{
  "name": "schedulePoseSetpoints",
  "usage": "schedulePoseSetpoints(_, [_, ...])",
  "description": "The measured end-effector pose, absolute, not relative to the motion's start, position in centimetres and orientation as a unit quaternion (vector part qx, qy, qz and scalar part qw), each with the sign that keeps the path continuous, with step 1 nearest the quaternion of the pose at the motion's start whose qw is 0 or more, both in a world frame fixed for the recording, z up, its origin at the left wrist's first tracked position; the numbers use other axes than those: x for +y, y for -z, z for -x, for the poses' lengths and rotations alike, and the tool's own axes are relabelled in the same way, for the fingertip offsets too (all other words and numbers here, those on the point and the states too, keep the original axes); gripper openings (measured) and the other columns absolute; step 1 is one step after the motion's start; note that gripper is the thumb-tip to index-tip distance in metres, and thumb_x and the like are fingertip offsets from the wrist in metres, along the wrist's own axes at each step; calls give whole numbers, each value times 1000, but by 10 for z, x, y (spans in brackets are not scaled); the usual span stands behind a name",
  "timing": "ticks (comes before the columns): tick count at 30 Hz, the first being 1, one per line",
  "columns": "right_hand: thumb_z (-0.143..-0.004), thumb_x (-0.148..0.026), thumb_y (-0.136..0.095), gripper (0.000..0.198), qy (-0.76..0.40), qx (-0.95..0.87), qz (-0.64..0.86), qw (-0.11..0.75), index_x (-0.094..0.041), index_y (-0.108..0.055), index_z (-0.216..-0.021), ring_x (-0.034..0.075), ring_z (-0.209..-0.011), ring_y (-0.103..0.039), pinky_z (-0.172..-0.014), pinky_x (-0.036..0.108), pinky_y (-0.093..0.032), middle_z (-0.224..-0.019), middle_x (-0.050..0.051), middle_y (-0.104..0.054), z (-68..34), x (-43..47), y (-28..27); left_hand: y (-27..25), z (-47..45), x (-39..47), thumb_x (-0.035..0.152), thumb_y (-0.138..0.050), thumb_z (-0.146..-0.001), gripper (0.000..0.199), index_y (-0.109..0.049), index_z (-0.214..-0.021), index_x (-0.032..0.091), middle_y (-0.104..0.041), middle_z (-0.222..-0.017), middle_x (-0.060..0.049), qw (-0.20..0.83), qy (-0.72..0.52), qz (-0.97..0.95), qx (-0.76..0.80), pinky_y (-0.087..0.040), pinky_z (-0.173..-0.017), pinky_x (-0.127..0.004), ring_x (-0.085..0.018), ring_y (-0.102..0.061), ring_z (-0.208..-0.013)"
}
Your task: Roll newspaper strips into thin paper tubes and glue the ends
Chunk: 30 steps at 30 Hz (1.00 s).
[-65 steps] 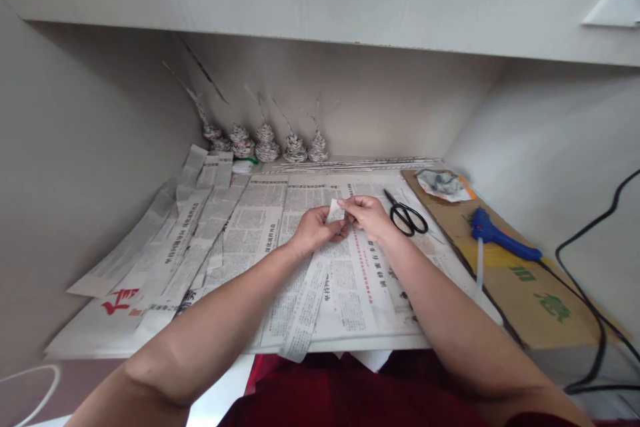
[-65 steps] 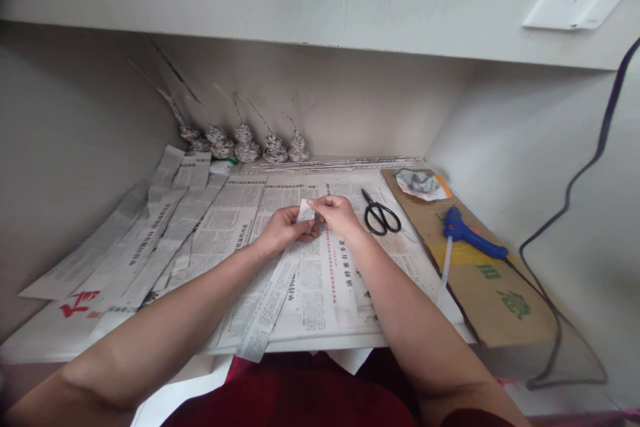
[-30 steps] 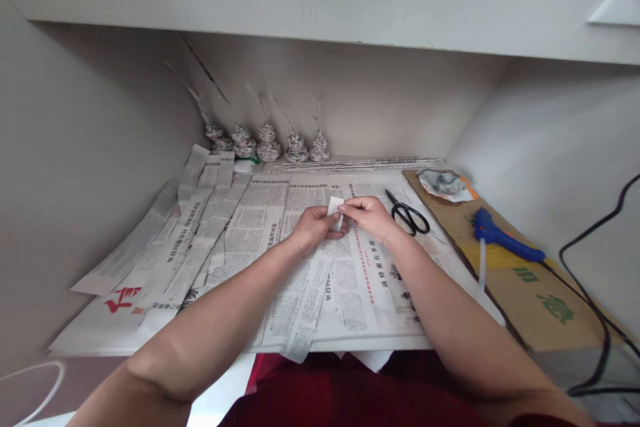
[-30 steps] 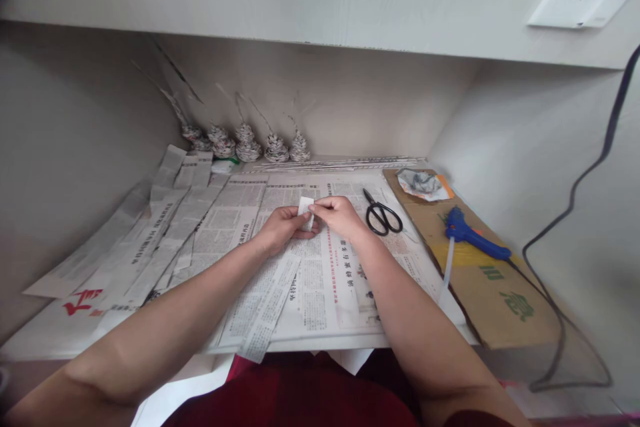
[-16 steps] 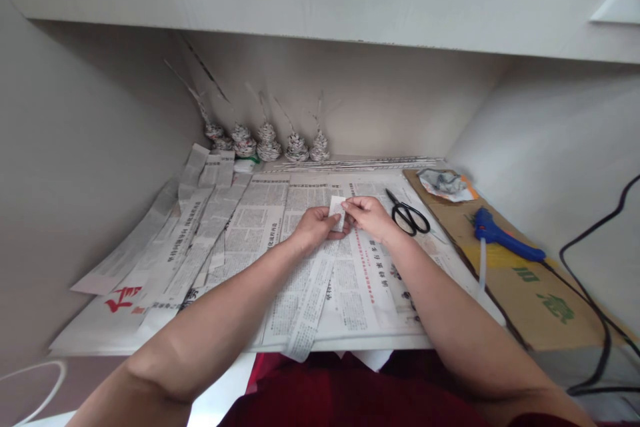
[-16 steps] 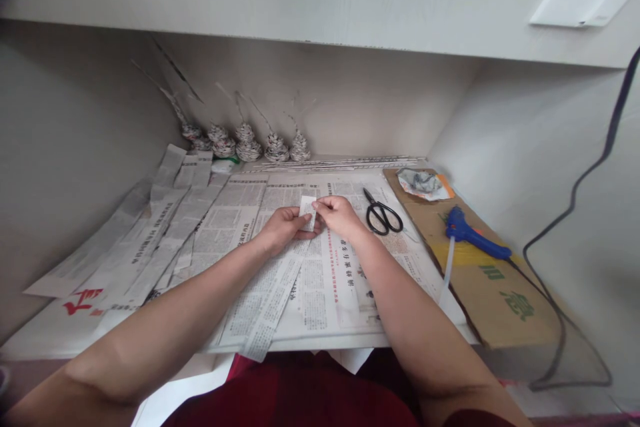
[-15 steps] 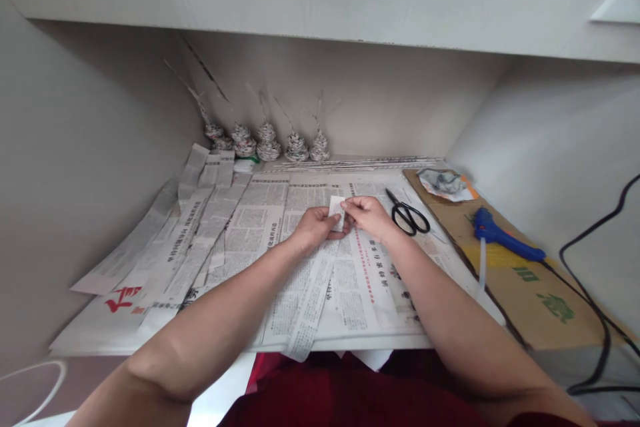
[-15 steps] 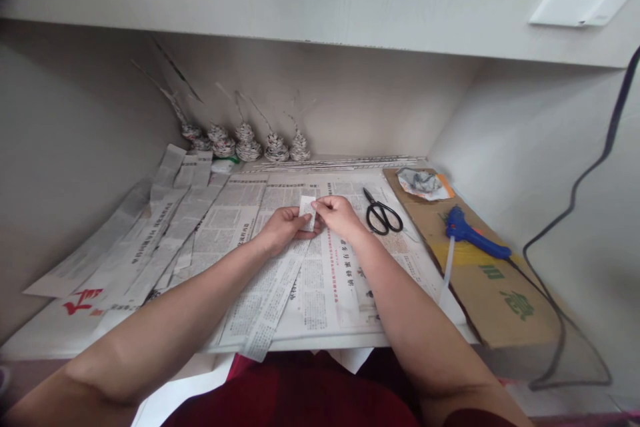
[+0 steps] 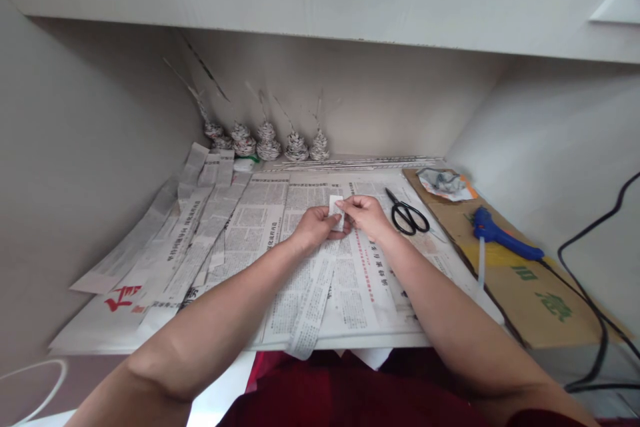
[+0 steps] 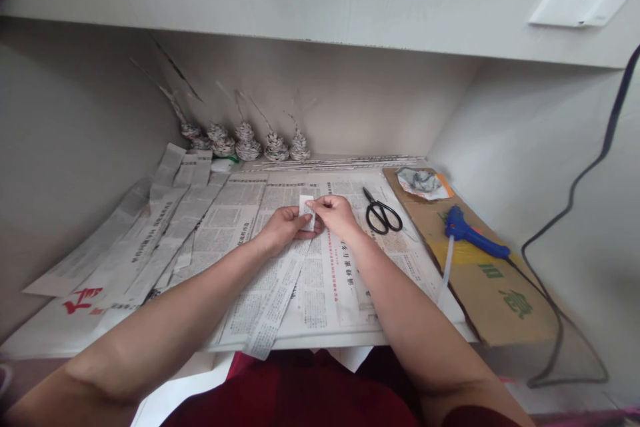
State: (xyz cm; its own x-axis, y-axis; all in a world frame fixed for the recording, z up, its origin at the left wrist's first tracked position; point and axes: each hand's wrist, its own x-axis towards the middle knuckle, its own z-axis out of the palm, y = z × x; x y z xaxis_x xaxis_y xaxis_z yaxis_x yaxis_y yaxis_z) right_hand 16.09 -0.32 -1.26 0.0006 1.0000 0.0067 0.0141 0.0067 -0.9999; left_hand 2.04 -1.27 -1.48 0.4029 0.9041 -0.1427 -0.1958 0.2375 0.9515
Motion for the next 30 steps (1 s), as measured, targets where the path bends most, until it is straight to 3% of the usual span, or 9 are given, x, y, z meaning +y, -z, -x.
schedulePoseSetpoints(9, [-62,-54,-71,40,-465,-516,512,505,-21,-48,-59,12,-36,-47,-35,25,-38,-45,-5,-49,-157,-3,19,10,-21,-16,24,-65,-77,17,-65,-81,7,-68,-75,-10,695,-399,-477,361,-56,-70,-29,-15,-65,-69])
schedulePoseSetpoints(13, [-75,-56,-57,38,-321,-584,566,485,-19,-60,-65,14,-46,-52,-45,25,-41,-51,-2,-56,-179,1,10,12,-21,-15,29,-65,-78,24,-65,-85,6,-68,-73,-10,700,-402,-464,365,-56,-70,-31,-16,-66,-69])
schedulePoseSetpoints(18, [-86,-31,-43,32,-34,-602,689,402,-16,-71,-83,22,-82,-63,-75,30,-45,-85,9,-71,-236,11,3,10,-20,-14,27,-63,-80,22,-64,-87,6,-68,-73,-11,707,-397,-444,382,-57,-70,-31,-17,-67,-68])
schedulePoseSetpoints(22, [-83,-18,-41,33,8,-561,749,352,-13,-70,-99,21,-96,-62,-85,29,-43,-102,11,-69,-262,14,9,8,-20,-15,28,-65,-79,23,-64,-87,6,-69,-75,-12,700,-398,-449,388,-57,-69,-30,-18,-68,-69])
schedulePoseSetpoints(25, [-83,-22,-45,34,12,-552,760,344,-11,-66,-108,23,-95,-63,-86,31,-44,-100,13,-69,-263,15,11,10,-20,-15,28,-65,-79,24,-65,-89,6,-69,-76,-12,694,-398,-458,388,-57,-67,-28,-18,-68,-70])
schedulePoseSetpoints(30, [-82,-32,-54,41,70,-494,831,247,-7,-59,-114,29,-98,-60,-84,37,-44,-106,21,-61,-270,27,-14,12,-21,-13,25,-62,-81,21,-64,-90,7,-69,-74,-10,697,-391,-464,381,-57,-67,-28,-17,-67,-69])
